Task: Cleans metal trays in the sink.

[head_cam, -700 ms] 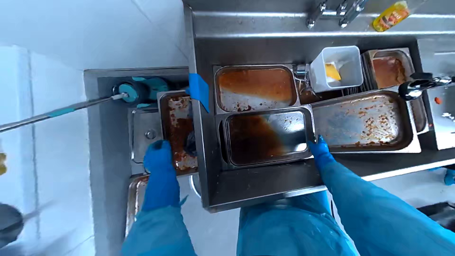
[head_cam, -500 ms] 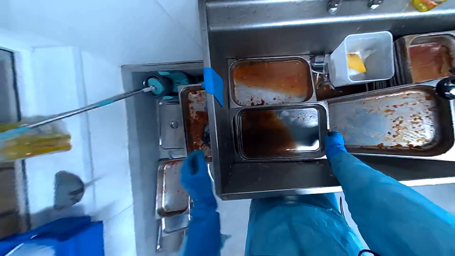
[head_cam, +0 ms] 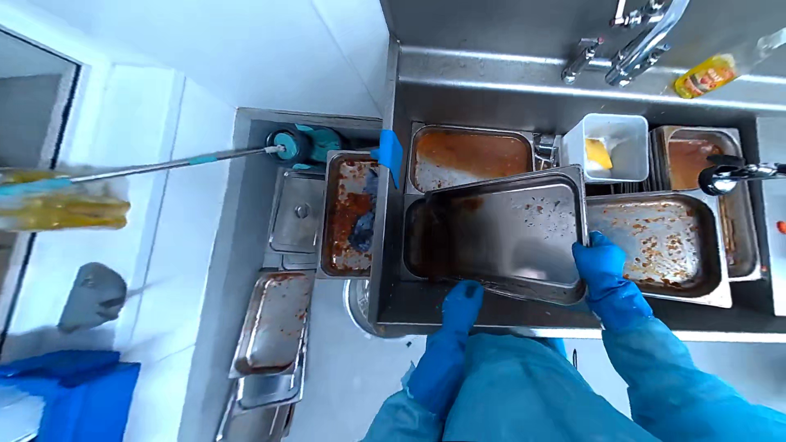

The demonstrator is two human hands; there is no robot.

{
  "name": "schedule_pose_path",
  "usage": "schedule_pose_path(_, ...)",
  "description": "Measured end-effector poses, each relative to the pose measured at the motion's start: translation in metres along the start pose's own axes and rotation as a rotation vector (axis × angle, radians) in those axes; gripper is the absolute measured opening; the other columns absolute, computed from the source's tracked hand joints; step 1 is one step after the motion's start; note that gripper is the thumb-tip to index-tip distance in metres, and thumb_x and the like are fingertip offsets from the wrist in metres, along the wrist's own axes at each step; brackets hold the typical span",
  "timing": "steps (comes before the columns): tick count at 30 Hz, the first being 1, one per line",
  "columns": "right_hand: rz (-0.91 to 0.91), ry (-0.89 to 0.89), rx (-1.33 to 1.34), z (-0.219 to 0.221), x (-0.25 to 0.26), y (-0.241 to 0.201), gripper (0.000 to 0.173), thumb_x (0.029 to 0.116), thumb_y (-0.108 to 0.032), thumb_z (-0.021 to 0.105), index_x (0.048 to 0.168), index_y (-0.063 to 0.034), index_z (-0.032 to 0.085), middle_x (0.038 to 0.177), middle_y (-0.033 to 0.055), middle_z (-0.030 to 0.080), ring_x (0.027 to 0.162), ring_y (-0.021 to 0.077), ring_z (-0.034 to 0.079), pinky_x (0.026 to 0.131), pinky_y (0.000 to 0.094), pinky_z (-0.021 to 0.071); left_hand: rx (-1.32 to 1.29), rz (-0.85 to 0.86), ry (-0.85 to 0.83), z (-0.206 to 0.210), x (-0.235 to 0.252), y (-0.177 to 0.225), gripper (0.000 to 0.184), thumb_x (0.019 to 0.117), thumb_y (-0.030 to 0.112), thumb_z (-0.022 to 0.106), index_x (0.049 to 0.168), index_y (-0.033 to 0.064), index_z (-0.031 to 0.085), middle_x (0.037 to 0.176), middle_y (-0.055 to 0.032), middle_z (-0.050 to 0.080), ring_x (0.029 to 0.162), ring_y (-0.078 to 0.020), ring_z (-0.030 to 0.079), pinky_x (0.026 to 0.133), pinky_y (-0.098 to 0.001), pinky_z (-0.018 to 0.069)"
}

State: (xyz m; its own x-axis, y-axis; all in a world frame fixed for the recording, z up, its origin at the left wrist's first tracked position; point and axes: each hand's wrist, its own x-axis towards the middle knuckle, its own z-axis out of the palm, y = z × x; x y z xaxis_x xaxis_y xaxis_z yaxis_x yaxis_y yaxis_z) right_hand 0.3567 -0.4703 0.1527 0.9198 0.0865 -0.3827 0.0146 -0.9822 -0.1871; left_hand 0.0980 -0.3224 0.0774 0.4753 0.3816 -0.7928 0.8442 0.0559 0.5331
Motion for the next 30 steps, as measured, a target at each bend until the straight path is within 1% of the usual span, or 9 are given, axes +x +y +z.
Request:
schedule_pose_path(8, -0.190, 0.140, -0.130, -0.046, -0.065, -0.064, 0.011, 0.0859, -0.013, 0.072, 0.083, -0.0060, 0.065, 0.076, 0.0217, 0.066, 0.074, 0.0448, 0.066, 0.061, 0.0657, 0.0464, -0.072, 0.048, 0.002, -0.029, -0.009, -0.006, 0.038, 0.1040, 0.043, 0.054, 0.127, 0.0176, 0.071, 0.121, -0.0036, 0.073, 0.114, -0.0159, 0.069, 0.104, -0.0436, 0.0539)
schedule_pose_path(12, -0.233, 0.207, -0.068, -0.053, -0.080, -0.074, 0.017, 0.0811, -0.008, 0.075, 0.074, -0.0075, 0.059, 0.068, 0.0175, 0.061, 0.066, 0.0400, 0.062, 0.056, 0.0612, 0.0431, -0.096, 0.040, 0.027, -0.040, -0.008, -0.026, 0.040, 0.1044, 0.045, 0.054, 0.126, 0.0170, 0.071, 0.118, -0.0043, 0.074, 0.112, -0.0174, 0.070, 0.103, -0.0456, 0.0546)
schedule_pose_path(15, -0.248, 0.242, -0.057, -0.058, -0.095, -0.077, 0.020, 0.0800, -0.006, 0.075, 0.073, -0.0076, 0.057, 0.066, 0.0161, 0.059, 0.065, 0.0380, 0.060, 0.056, 0.0596, 0.0424, -0.122, 0.037, 0.033, -0.044, -0.008, -0.040, 0.039, 0.1041, 0.045, 0.054, 0.124, 0.0171, 0.072, 0.116, -0.0039, 0.075, 0.109, -0.0169, 0.071, 0.102, -0.0452, 0.0555)
schedule_pose_path(18, -0.338, 0.348, -0.002, -0.059, -0.108, -0.068, 0.024, 0.0765, -0.004, 0.075, 0.068, -0.0084, 0.052, 0.063, 0.0132, 0.056, 0.060, 0.0328, 0.057, 0.054, 0.0559, 0.0397, -0.146, 0.023, 0.015, -0.046, -0.009, -0.050, 0.040, 0.1043, 0.046, 0.054, 0.126, 0.0169, 0.071, 0.117, -0.0035, 0.075, 0.111, -0.0166, 0.071, 0.103, -0.0448, 0.0550)
schedule_pose_path(22, -0.679, 0.607, 0.009, -0.058, -0.114, -0.035, 0.021, 0.0783, -0.005, 0.066, 0.064, -0.0054, 0.051, 0.064, 0.0130, 0.059, 0.058, 0.0303, 0.060, 0.049, 0.0497, 0.0425, -0.131, 0.036, -0.012, -0.049, -0.011, -0.052, 0.041, 0.1044, 0.046, 0.053, 0.127, 0.0162, 0.070, 0.119, -0.0043, 0.074, 0.113, -0.0174, 0.070, 0.104, -0.0448, 0.0543)
schedule_pose_path(24, -0.873, 0.723, -0.061, -0.063, -0.116, -0.017, 0.019, 0.0816, -0.009, 0.063, 0.065, -0.0035, 0.058, 0.066, 0.0155, 0.065, 0.061, 0.0329, 0.067, 0.048, 0.0496, 0.0480, -0.085, 0.048, -0.018, -0.055, -0.012, -0.047, 0.041, 0.1050, 0.044, 0.053, 0.128, 0.0151, 0.070, 0.121, -0.0067, 0.073, 0.114, -0.0202, 0.069, 0.104, -0.0466, 0.0531)
schedule_pose_path(26, -1.041, 0.813, -0.192, -0.072, -0.121, -0.006, 0.023, 0.0846, -0.015, 0.060, 0.063, -0.0059, 0.059, 0.062, 0.0141, 0.064, 0.057, 0.0324, 0.066, 0.045, 0.0466, 0.0473, 0.007, 0.076, -0.009, -0.065, -0.010, -0.037, 0.040, 0.1059, 0.041, 0.051, 0.128, 0.0141, 0.070, 0.124, -0.0094, 0.072, 0.119, -0.0242, 0.067, 0.107, -0.0502, 0.0502)
schedule_pose_path(28, -1.157, 0.864, -0.300, -0.083, -0.130, -0.003, 0.026, 0.0873, -0.018, 0.057, 0.063, -0.0076, 0.056, 0.058, 0.0126, 0.059, 0.053, 0.0317, 0.063, 0.044, 0.0452, 0.0446, 0.071, 0.090, 0.030, -0.071, 0.000, -0.029, 0.040, 0.1056, 0.041, 0.052, 0.129, 0.0138, 0.070, 0.125, -0.0114, 0.071, 0.121, -0.0284, 0.066, 0.107, -0.0545, 0.0491)
schedule_pose_path(30, -1.196, 0.885, -0.306, -0.096, -0.133, -0.002, 0.026, 0.0878, -0.019, 0.056, 0.065, -0.0083, 0.057, 0.058, 0.0120, 0.060, 0.053, 0.0314, 0.062, 0.044, 0.0449, 0.0441, 0.066, 0.091, 0.065, -0.071, 0.023, -0.029, 0.044, 0.1036, 0.043, 0.057, 0.133, 0.0121, 0.067, 0.128, -0.0130, 0.070, 0.123, -0.0306, 0.065, 0.108, -0.0561, 0.0482)
